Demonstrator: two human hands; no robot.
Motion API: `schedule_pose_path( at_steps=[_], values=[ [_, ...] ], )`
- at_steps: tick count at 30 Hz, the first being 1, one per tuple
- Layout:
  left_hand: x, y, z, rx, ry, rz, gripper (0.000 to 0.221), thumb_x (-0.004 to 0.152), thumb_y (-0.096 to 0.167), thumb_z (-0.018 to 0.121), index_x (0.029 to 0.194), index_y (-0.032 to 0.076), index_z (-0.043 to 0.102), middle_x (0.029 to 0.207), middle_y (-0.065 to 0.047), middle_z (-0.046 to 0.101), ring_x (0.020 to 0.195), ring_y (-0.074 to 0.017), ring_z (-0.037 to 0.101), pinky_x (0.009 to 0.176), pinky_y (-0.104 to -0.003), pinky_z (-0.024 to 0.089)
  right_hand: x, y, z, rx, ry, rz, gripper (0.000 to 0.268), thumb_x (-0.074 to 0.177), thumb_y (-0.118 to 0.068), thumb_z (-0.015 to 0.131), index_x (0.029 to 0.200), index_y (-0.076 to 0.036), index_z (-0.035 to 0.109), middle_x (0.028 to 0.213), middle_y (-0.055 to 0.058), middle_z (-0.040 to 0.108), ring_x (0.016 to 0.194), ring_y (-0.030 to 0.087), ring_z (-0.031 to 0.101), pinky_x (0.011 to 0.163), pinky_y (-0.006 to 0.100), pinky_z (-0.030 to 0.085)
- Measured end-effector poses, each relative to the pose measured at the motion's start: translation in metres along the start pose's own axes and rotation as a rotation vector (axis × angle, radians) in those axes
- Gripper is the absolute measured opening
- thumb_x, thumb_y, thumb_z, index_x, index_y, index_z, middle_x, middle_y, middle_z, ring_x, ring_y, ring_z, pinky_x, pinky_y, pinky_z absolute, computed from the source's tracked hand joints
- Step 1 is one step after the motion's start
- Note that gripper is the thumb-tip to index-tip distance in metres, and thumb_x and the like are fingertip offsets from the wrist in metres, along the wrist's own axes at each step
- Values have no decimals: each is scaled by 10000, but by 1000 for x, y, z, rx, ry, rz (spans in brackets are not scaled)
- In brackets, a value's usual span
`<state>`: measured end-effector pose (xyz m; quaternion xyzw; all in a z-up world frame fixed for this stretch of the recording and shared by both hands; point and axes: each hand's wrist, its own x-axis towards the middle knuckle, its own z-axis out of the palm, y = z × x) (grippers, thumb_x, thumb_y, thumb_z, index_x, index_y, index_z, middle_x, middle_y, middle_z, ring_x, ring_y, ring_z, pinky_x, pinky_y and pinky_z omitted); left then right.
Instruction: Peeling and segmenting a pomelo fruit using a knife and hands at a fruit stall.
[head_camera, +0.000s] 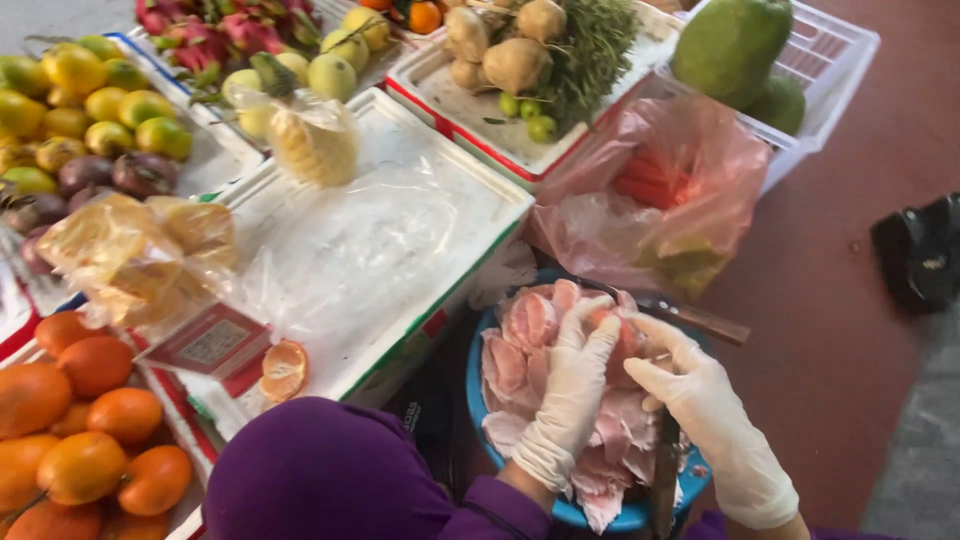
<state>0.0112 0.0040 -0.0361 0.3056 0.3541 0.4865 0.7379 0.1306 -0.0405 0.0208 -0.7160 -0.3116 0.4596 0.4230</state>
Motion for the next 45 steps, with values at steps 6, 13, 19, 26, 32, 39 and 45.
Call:
schedule_pose_path(
  at_steps=[6,13,19,26,32,39,45],
  values=[
    [-2,8,-1,172,18,145,283,1020,210,529,1253,96,644,1180,-42,669,1020,-129,604,946,-248,503,4,-23,27,-149,60,67,456,877,-35,696,1331,-28,727,1119,130,759,955,199,622,838,294,460],
    [5,36,-19,-175,216,114,410,1022,221,536,1397,66,599,1117,-47,656,894,-106,573,805,-205,475,41,-32,33,-124,-72,-69,422,854,77,646,1267,87,730,1133,181,753,930,253,621,769,333,460],
    [62,124,-106,-826,682,249,427,976,346,525,1261,51,641,972,-72,617,825,-173,555,774,-326,469,66,-112,71,-192,-128,-247,392,900,55,624,1284,32,698,1048,156,729,614,187,527,550,259,407],
    [90,160,-193,-934,830,365,418,1003,342,491,1284,47,583,1028,-119,622,944,-232,591,931,-377,492,58,-192,214,-264,-650,-486,358,933,-41,539,1248,57,677,807,159,734,788,216,643,737,292,464],
    [89,169,-206,-859,1008,304,330,1052,425,558,1170,126,635,985,-103,693,969,-260,695,934,-443,528,112,-155,304,-309,-609,-356,395,904,-89,723,1298,-59,715,966,80,691,846,170,657,704,318,614],
    [109,143,-210,-892,853,167,479,1020,589,539,1245,184,663,1122,-83,720,1204,-251,627,1148,-505,309,158,-119,327,-781,-572,-232,354,903,-152,621,1237,-104,729,625,110,710,606,229,745,621,344,639],
    [113,119,-210,-951,896,234,420,976,236,491,1253,-20,676,1286,-84,673,1163,-184,576,1057,-284,393,196,-110,304,-1357,-285,-400,408,987,-472,465,777,-255,741,473,-74,634,962,188,670,999,391,487]
  ],
)
